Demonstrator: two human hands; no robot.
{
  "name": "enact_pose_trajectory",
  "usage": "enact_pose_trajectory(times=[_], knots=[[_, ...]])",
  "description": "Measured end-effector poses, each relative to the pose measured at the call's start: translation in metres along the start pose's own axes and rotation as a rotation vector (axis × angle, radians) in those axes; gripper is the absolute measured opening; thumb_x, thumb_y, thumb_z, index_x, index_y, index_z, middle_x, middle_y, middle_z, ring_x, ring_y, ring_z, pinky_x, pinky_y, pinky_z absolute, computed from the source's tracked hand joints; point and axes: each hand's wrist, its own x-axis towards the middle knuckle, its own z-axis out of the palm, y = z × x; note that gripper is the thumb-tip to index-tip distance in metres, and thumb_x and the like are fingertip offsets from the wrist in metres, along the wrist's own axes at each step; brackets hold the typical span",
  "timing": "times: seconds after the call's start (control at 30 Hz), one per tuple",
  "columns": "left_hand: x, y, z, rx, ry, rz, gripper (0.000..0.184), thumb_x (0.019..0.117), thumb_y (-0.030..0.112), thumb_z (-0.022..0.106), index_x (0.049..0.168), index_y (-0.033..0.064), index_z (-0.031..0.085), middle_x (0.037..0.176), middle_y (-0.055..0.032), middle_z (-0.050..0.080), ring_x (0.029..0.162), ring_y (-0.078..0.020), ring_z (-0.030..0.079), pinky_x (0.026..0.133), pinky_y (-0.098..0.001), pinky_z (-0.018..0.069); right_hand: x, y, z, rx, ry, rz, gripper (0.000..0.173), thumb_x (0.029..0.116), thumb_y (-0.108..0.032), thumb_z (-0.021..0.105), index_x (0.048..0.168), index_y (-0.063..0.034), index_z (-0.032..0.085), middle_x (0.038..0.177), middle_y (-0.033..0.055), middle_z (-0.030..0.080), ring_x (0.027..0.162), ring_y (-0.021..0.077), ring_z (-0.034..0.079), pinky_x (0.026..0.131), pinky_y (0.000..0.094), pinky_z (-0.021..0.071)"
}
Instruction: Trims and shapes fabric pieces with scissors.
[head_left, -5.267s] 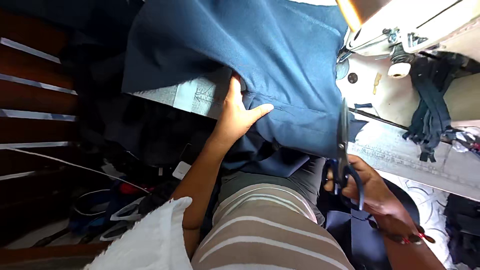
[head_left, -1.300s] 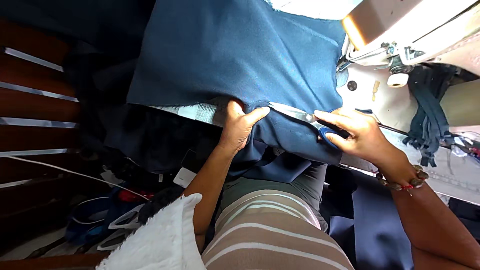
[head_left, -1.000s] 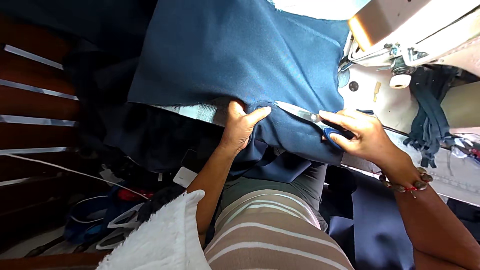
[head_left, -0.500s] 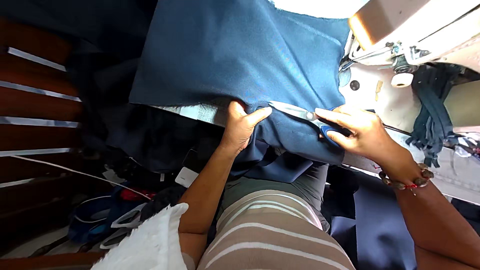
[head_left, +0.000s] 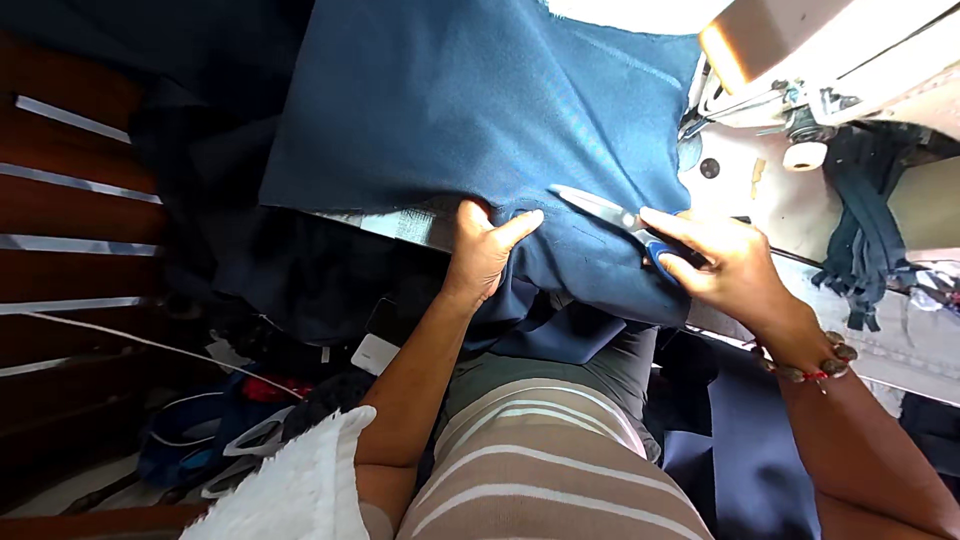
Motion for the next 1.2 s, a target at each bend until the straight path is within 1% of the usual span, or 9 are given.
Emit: enact_pose_trajectory(times=[0.2,0.3,0.43,0.57,0.63,0.73,0.97,1.1,1.2], knots=[[0.004,0.002,-0.008,0.101,-0.004,0.010,0.049,0.0828,-0.012,0.072,0.124,0.0011,0.048,0.112,-0.0038,0.069,0.107,-0.0080,0.068,0.098,-0.0286,0.0571,-0.047,-0.031,-0.001,0.069,-0.051,0.232,0.055,0.0845,-0.034,0.064,0.135,-0.0118,0.067,0.095,0.0119,0.065,0.078,0.0269,0.062,0.062,0.0472,0.0509],[0.002,0.034,-0.051,0.839,-0.124,0.068,0.035,0.0944,0.029,0.073,0.107,-0.0029,0.064,0.096,-0.0057,0.069,0.091,-0.0089,0.067,0.086,-0.0325,0.0565,-0.072,-0.053,0.009,-0.035,-0.088,0.277,0.049,0.0871,-0.032,0.058,0.131,-0.0137,0.072,0.082,0.0122,0.063,0.067,0.0292,0.062,0.055,0.0480,0.0495],[-0.014,0.097,-0.091,1.547,-0.121,-0.013,0.071,0.1024,0.061,0.046,0.102,-0.0059,0.070,0.091,-0.0324,0.068,0.086,-0.0539,0.066,0.074,-0.0772,0.0457,-0.081,-0.069,0.027,-0.126,0.002,0.308,0.046,0.0871,-0.026,0.059,0.130,-0.0159,0.073,0.079,0.0111,0.063,0.067,0.0284,0.062,0.057,0.0441,0.0499],[-0.004,0.066,-0.038,1.302,-0.435,0.581,0.031,0.1039,0.019,0.055,0.108,-0.0040,0.074,0.102,-0.0230,0.074,0.099,-0.0390,0.070,0.090,-0.0559,0.0529,-0.079,-0.076,0.043,-0.092,0.087,0.339,0.047,0.0850,-0.021,0.063,0.131,-0.0162,0.072,0.078,0.0096,0.062,0.068,0.0274,0.062,0.059,0.0427,0.0501],[0.008,0.023,-0.009,1.146,-0.724,0.649,0.034,0.1065,0.019,0.050,0.130,0.0052,0.070,0.136,-0.0151,0.066,0.135,-0.0380,0.055,0.115,-0.0615,0.0350,-0.087,-0.080,0.046,-0.026,0.125,0.387,0.047,0.0845,-0.020,0.064,0.131,-0.0146,0.072,0.077,0.0084,0.061,0.066,0.0253,0.061,0.057,0.0412,0.0493],[0.016,-0.015,0.004,1.416,-0.767,0.604,0.060,0.1084,0.050,0.030,0.160,0.0203,0.039,0.170,-0.0062,0.027,0.157,-0.0448,0.013,0.114,-0.0806,0.0044,-0.114,-0.081,0.032,0.238,0.161,0.584,0.046,0.0863,-0.017,0.069,0.132,-0.0095,0.070,0.096,0.0117,0.070,0.077,0.0220,0.067,0.065,0.0419,0.0569],[-0.001,-0.018,0.009,1.601,-0.523,0.533,0.069,0.1046,0.057,0.034,0.163,0.0199,0.032,0.171,-0.0180,0.016,0.152,-0.0587,0.010,0.105,-0.0878,0.0067,-0.171,-0.081,0.022,1.040,0.308,0.927,0.062,0.0899,-0.052,0.065,0.140,-0.0178,0.052,0.087,-0.0108,0.066,0.070,0.0004,0.062,0.063,0.0162,0.0536],[-0.014,-0.038,0.031,1.505,-0.652,0.709,0.055,0.1076,0.034,0.030,0.161,0.0211,0.037,0.170,-0.0109,0.023,0.155,-0.0502,0.013,0.110,-0.0834,0.0064,-0.181,-0.086,0.049,1.146,0.370,0.949,0.038,0.0906,-0.029,0.063,0.126,-0.0153,0.058,0.082,-0.0095,0.068,0.065,0.0006,0.062,0.060,0.0158,0.0527],[-0.022,-0.045,0.045,1.517,-0.682,0.708,0.061,0.1073,0.052,0.033,0.161,0.0237,0.036,0.170,-0.0115,0.024,0.154,-0.0515,0.017,0.110,-0.0839,0.0082,-0.185,-0.086,0.064,1.223,0.432,0.921,0.033,0.0907,-0.025,0.066,0.122,-0.0160,0.063,0.085,-0.0067,0.068,0.065,0.0017,0.062,0.060,0.0162,0.0530]])
